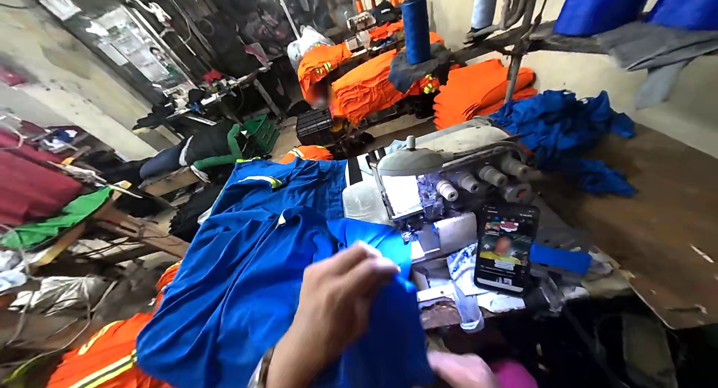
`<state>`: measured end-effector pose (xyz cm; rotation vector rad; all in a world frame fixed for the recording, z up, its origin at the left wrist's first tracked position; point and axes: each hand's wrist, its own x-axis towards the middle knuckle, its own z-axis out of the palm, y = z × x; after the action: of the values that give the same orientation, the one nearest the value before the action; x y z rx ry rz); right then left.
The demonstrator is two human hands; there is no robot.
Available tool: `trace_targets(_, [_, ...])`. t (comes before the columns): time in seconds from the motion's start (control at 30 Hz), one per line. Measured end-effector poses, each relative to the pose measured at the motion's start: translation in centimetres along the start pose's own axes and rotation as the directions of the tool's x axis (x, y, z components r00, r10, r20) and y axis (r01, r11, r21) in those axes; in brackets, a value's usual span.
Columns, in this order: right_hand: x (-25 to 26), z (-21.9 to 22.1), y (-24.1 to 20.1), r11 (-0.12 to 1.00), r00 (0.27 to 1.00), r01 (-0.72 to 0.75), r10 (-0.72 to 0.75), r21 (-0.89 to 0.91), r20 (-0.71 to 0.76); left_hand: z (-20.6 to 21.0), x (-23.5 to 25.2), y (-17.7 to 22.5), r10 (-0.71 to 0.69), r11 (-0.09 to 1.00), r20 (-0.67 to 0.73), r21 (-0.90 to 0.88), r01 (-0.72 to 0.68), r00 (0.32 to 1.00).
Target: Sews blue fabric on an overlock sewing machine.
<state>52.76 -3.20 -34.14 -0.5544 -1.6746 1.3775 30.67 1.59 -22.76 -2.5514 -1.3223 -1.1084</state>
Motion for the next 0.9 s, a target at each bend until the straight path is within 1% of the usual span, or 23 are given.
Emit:
trace_targets(0.07, [3.1,0.6,0.4,0.997,0.989,-0.077,0.080,-0.026,0.127,-0.2,0.6,-1.9,-0.022,0.999,0.023,-0.037,0.023,0.999])
trace_targets(0.1, [4.7,0.7,0.4,0.986,0.982,-0.070,0.095,-0.152,0.164,-0.8,0.6,-2.2,-0.037,0.997,0.033,-0.073,0.039,0.999])
trace_targets(0.13, [6.0,0.9,0.3,0.941,0.981,-0.046,0.106,-0.334,0.163,-1.7,0.5,-2.3,-0.043,0.993,0.044,-0.105,0.047,0.998])
trace_targets(0.17, [7.0,0.8,0.2,0.850,0.977,-0.051,0.150,-0.525,0.148,-2.5,0.2,-2.2,-0.047,0.990,0.060,-0.132,0.054,0.997])
trace_targets(0.2, [7.9,0.5,0.2,0.721,0.961,-0.085,0.242,-0.688,0.134,-3.4,-0.3,-2.2,-0.049,0.985,0.071,-0.164,0.060,0.996])
trace_targets(0.23, [8.4,0.0,0.6,0.602,0.954,-0.086,0.280,-0.794,0.109,-4.1,-0.9,-2.1,-0.048,0.978,0.079,-0.197,0.062,0.996])
trace_targets(0.27, [8.3,-0.8,1.0,0.535,0.959,-0.052,0.263,-0.843,0.109,-4.8,-1.4,-2.0,-0.042,0.972,0.088,-0.227,0.062,0.995])
trace_targets(0.3, [7.4,-2.0,1.8,0.525,0.991,0.061,0.072,-0.849,0.116,-5.5,-1.8,-1.8,-0.035,0.967,0.099,-0.249,0.059,0.994])
trace_targets(0.33, [6.3,-3.3,2.0,0.567,0.985,0.171,-0.127,-0.806,0.119,-6.3,-2.1,-1.5,-0.024,0.964,0.110,-0.262,0.052,0.994])
trace_targets(0.37, [4.8,-4.5,1.4,0.658,0.975,0.211,-0.195,-0.723,0.107,-6.9,-2.3,-1.2,-0.015,0.961,0.128,-0.273,0.050,0.992])
trace_targets(0.4, [2.9,-5.5,0.9,0.745,0.983,0.178,-0.162,-0.643,0.085,-7.4,-2.5,-0.8,-0.008,0.954,0.149,-0.296,0.053,0.989])
trace_targets(0.43, [1.3,-6.4,0.9,0.792,0.994,0.105,-0.091,-0.601,0.053,-7.5,-2.6,-0.6,0.000,0.946,0.171,-0.320,0.056,0.985])
trace_targets(0.47, [0.2,-6.9,1.4,0.810,0.999,0.035,-0.037,-0.585,0.009,-7.1,-2.7,-0.5,0.012,0.939,0.193,-0.339,0.055,0.981])
trace_targets(0.5, [-0.4,-6.9,1.6,0.817,0.999,-0.005,-0.023,-0.577,-0.041,-6.2,-2.7,-0.5,0.025,0.933,0.217,-0.355,0.055,0.976])
trace_targets(0.6, [1.3,-4.4,0.9,0.819,0.959,0.001,-0.164,-0.573,-0.233,-2.5,-2.4,-0.6,0.069,0.933,0.239,-0.358,0.021,0.969])
trace_targets(0.67, [4.0,-2.2,2.3,0.758,0.919,-0.091,-0.186,-0.646,-0.347,-0.9,-2.0,-0.2,0.076,0.934,0.247,-0.358,0.018,0.966])
trace_targets(0.7, [5.3,-1.4,3.7,0.733,0.910,-0.177,-0.132,-0.657,-0.393,-0.5,-1.9,0.0,0.072,0.933,0.245,-0.359,0.022,0.967])
trace_targets(0.73, [6.1,-0.9,4.8,0.738,0.903,-0.259,-0.045,-0.623,-0.428,-0.3,-1.9,0.1,0.067,0.934,0.239,-0.356,0.023,0.969])
trace_targets(0.77, [6.3,-0.8,5.4,0.788,0.896,-0.302,0.043,-0.537,-0.441,-0.4,-2.1,0.2,0.061,0.937,0.233,-0.347,0.024,0.970])
trace_targets(0.8, [6.1,-1.1,5.2,0.880,0.896,-0.293,0.116,-0.375,-0.428,-0.7,-2.4,0.1,0.056,0.940,0.229,-0.340,0.026,0.972])
trace_targets(0.83, [5.6,-1.6,4.7,0.957,0.899,-0.248,0.169,-0.150,-0.405,-1.1,-2.7,-0.1,0.053,0.942,0.228,-0.334,0.027,0.972])
trace_targets(0.87, [4.7,-2.1,4.5,0.974,0.893,-0.227,0.210,0.004,-0.399,-1.5,-3.2,-0.2,0.043,0.942,0.229,-0.334,0.037,0.973])
trace_targets(0.9, [3.8,-2.7,4.8,0.974,0.881,-0.225,0.212,0.020,-0.424,-1.8,-3.6,-0.1,0.019,0.938,0.237,-0.341,0.064,0.971])
